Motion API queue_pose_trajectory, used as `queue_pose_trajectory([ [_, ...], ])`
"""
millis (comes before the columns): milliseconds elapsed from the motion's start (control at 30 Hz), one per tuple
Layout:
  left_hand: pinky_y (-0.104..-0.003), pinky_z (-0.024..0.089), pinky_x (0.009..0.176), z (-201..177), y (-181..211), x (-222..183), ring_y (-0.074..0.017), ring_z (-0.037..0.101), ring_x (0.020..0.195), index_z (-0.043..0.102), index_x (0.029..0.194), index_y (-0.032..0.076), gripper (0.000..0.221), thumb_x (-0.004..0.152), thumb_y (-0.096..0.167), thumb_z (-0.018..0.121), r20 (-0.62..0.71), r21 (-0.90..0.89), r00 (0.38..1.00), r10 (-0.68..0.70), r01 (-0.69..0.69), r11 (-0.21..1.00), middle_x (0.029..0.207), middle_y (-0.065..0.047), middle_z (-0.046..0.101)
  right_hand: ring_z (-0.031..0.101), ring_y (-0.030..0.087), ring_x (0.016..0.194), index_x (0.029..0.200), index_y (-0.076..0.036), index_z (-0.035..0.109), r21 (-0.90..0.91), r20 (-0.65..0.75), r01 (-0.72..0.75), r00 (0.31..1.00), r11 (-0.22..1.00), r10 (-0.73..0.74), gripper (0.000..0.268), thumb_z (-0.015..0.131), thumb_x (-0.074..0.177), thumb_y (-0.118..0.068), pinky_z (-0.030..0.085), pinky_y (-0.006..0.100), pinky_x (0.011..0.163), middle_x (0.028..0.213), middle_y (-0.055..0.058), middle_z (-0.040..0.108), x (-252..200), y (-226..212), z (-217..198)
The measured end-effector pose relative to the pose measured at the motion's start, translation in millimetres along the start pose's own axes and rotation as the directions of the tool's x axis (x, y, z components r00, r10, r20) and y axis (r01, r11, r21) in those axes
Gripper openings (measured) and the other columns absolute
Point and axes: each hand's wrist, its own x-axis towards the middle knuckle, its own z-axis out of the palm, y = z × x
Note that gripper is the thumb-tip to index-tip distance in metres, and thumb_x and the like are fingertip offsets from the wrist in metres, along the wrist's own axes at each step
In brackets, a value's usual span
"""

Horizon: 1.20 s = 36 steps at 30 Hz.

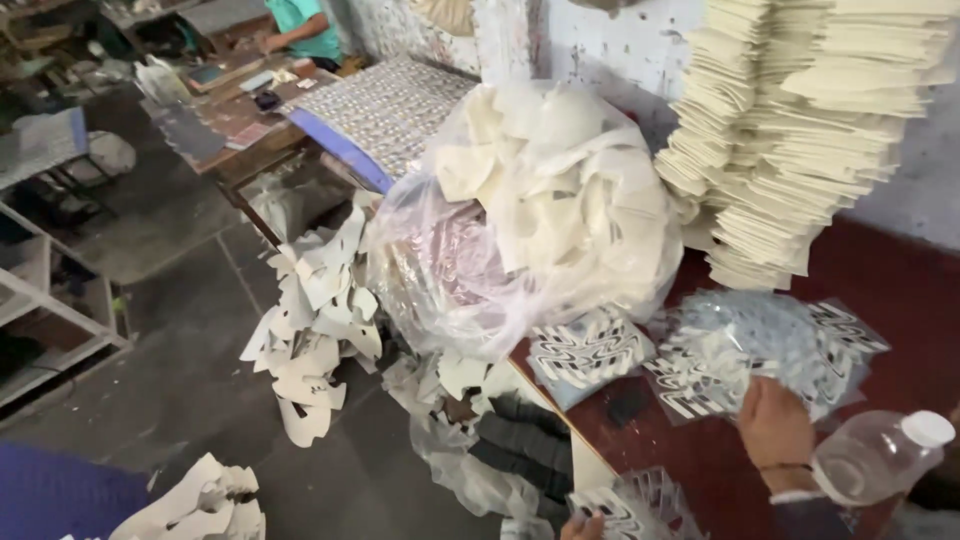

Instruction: The person uses shears to cut individual printed labels from a plastic sheet and places them into organized stacks on a workbench.

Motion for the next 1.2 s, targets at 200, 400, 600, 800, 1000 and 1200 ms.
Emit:
queue_pose_trajectory([
  [200,-0.043,0.051,0.094,111.8,87.7,-127.3,-0.0278,0.063,0.114,0.066,0.127,0.010,0.049,0.097,0.045,0.053,0.130,-0.131,0.961,-0.243,0.260,0.957,0.124,-0.011,0.069,0.065,0.042,0.094,0.116,-0.002,0.063,0.266,-0.102,0.341,0.940,0.902,-0.325,0.028,0.053,0.095,-0.017,0.051,0.051,0.084,0.104,0.023,0.067,-198.1,-83.6,-56.1],
  [400,-0.046,0.057,0.083,93.2,98.5,-125.7,-0.0366,0.068,0.098,0.064,0.121,-0.010,0.068,0.106,0.056,0.052,0.326,0.056,0.902,-0.283,0.280,0.958,0.111,-0.026,0.069,0.064,0.041,0.101,0.114,-0.001,0.062,0.537,0.222,0.427,0.760,0.727,-0.611,0.030,0.053,0.093,-0.021,0.050,0.051,0.087,0.109,0.022,0.067,-156.7,-139.2,-100.7],
  [600,-0.041,0.054,0.090,109.4,117.0,-163.9,-0.0296,0.069,0.105,0.059,0.135,-0.001,0.049,0.101,0.034,0.052,-0.024,0.094,0.990,-0.135,0.137,0.986,0.123,-0.017,0.071,0.061,0.043,0.104,0.110,-0.008,0.065,0.187,-0.227,0.305,0.938,0.934,-0.261,0.034,0.056,0.091,-0.035,0.042,0.055,0.090,0.110,0.015,0.068,-41.8,-91.0,-25.5],
  [800,-0.044,0.053,0.090,93.4,111.6,-169.7,-0.0313,0.067,0.104,0.058,0.137,-0.005,0.053,0.101,0.033,0.053,-0.015,-0.019,0.991,-0.130,0.130,0.991,0.122,-0.019,0.069,0.062,0.037,0.106,0.102,-0.006,0.070,-0.150,-0.102,0.326,0.934,0.933,-0.343,0.029,0.061,0.085,-0.027,0.030,0.066,0.111,0.105,0.012,0.068,-39.5,-50.7,47.2],
  [1000,-0.038,0.052,0.095,111.9,129.2,-187.7,-0.0256,0.066,0.110,0.060,0.134,-0.002,0.049,0.102,0.035,0.052,0.047,0.043,0.993,-0.112,0.110,0.993,0.125,-0.014,0.069,0.063,0.039,0.083,0.092,-0.003,0.065,0.057,-0.199,0.187,0.965,0.981,-0.172,0.013,0.060,0.094,-0.015,0.050,0.050,0.078,0.089,0.018,0.064,-43.8,-60.9,-74.3],
  [1200,-0.046,0.057,0.089,144.7,153.9,-199.0,-0.0312,0.068,0.104,0.060,0.128,0.003,0.054,0.097,0.045,0.048,0.198,-0.174,0.931,-0.306,0.341,0.924,0.120,-0.015,0.069,0.066,0.036,0.113,0.129,0.007,0.059,0.040,-0.095,0.671,0.740,0.740,-0.666,0.048,0.059,0.084,-0.010,0.051,0.045,0.101,0.125,0.025,0.066,-187.4,-100.4,-97.0],
])
